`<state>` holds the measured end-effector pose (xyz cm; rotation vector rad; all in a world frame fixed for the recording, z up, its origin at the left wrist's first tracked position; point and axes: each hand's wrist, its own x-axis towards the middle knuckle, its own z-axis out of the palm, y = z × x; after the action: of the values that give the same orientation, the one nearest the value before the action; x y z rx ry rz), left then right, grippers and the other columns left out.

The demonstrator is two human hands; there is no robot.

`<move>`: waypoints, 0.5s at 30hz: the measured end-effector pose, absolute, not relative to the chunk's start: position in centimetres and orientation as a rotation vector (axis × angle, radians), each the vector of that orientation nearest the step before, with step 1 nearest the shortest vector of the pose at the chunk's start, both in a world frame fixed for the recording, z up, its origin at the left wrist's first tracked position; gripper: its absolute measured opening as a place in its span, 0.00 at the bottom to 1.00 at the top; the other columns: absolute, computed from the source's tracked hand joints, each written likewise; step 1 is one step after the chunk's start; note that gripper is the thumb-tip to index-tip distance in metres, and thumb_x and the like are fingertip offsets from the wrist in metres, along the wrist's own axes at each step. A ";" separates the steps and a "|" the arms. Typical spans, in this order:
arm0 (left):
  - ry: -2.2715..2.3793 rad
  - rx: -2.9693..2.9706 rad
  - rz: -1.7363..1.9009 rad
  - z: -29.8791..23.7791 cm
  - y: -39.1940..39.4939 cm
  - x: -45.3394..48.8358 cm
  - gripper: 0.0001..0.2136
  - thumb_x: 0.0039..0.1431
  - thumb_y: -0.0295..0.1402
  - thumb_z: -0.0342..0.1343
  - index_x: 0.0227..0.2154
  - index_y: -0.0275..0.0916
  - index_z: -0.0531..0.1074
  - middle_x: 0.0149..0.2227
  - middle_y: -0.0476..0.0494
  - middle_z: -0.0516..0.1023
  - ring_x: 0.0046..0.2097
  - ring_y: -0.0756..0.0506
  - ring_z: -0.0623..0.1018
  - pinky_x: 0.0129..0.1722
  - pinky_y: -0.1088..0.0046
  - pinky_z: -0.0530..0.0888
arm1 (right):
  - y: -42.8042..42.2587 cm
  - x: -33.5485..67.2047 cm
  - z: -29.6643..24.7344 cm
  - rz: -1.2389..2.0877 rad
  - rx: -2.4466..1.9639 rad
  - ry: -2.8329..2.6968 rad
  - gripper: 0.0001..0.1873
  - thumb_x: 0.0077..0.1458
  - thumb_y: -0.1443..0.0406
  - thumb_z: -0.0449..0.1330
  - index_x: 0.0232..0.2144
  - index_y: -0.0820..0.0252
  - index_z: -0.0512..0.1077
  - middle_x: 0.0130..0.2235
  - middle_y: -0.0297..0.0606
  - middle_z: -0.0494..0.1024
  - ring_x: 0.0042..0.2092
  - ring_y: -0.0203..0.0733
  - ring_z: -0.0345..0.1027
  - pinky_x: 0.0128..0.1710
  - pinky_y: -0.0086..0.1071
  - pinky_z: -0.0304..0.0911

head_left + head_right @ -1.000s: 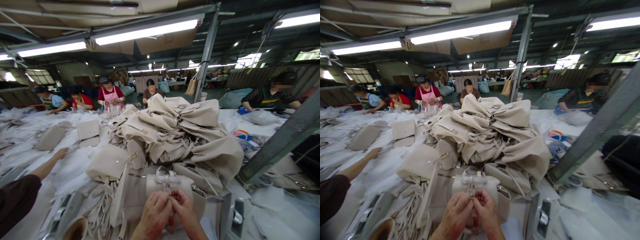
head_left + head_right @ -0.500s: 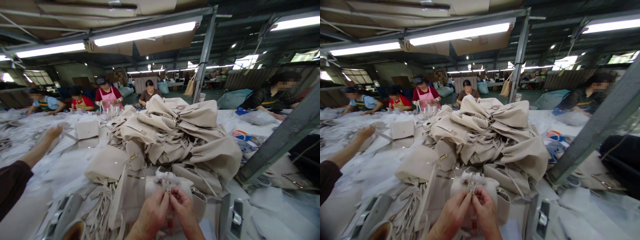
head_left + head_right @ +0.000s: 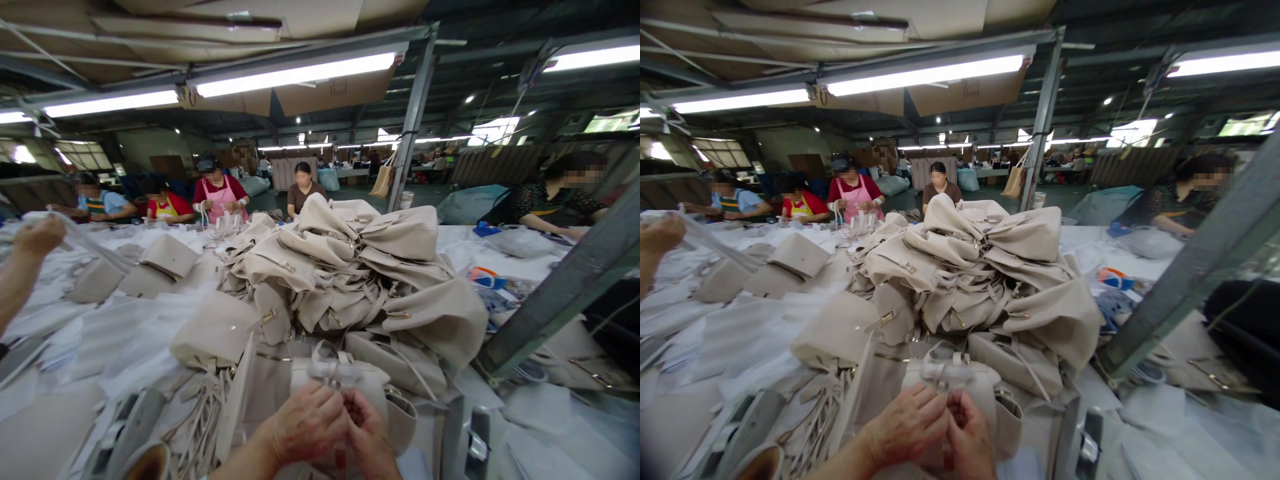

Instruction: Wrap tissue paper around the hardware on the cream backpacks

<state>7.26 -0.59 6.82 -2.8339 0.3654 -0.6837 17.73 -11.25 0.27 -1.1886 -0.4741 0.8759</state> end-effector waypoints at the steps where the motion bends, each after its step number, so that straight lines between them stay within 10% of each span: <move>1: 0.349 -2.842 -0.723 6.8 -0.7 7.4 0.10 0.67 0.30 0.47 0.30 0.38 0.69 0.29 0.47 0.72 0.29 0.46 0.69 0.29 0.67 0.64 | -11.3 17.7 0.3 0.882 -1.188 -0.485 0.22 0.37 0.48 0.74 0.25 0.57 0.76 0.25 0.33 0.78 0.28 0.40 0.69 0.28 0.30 0.64; 6: -0.156 -3.022 -1.165 5.4 -1.8 8.6 0.20 0.72 0.35 0.33 0.31 0.39 0.68 0.29 0.45 0.72 0.31 0.46 0.71 0.31 0.70 0.68 | -10.9 18.2 0.7 0.846 -1.249 -0.516 0.24 0.42 0.44 0.70 0.26 0.58 0.76 0.26 0.34 0.77 0.30 0.40 0.68 0.31 0.31 0.64; 15: -0.388 -2.875 -1.296 4.8 -2.3 7.9 0.19 0.71 0.32 0.36 0.27 0.41 0.68 0.26 0.46 0.72 0.25 0.48 0.71 0.25 0.72 0.65 | -14.3 17.7 -1.5 1.374 -1.196 -0.801 0.20 0.44 0.49 0.68 0.30 0.59 0.77 0.24 0.31 0.73 0.25 0.35 0.61 0.29 0.29 0.61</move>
<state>7.85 -2.28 4.76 -2.8746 -0.3879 -1.2959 17.74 -14.29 -1.50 -1.1957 -0.8010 1.3743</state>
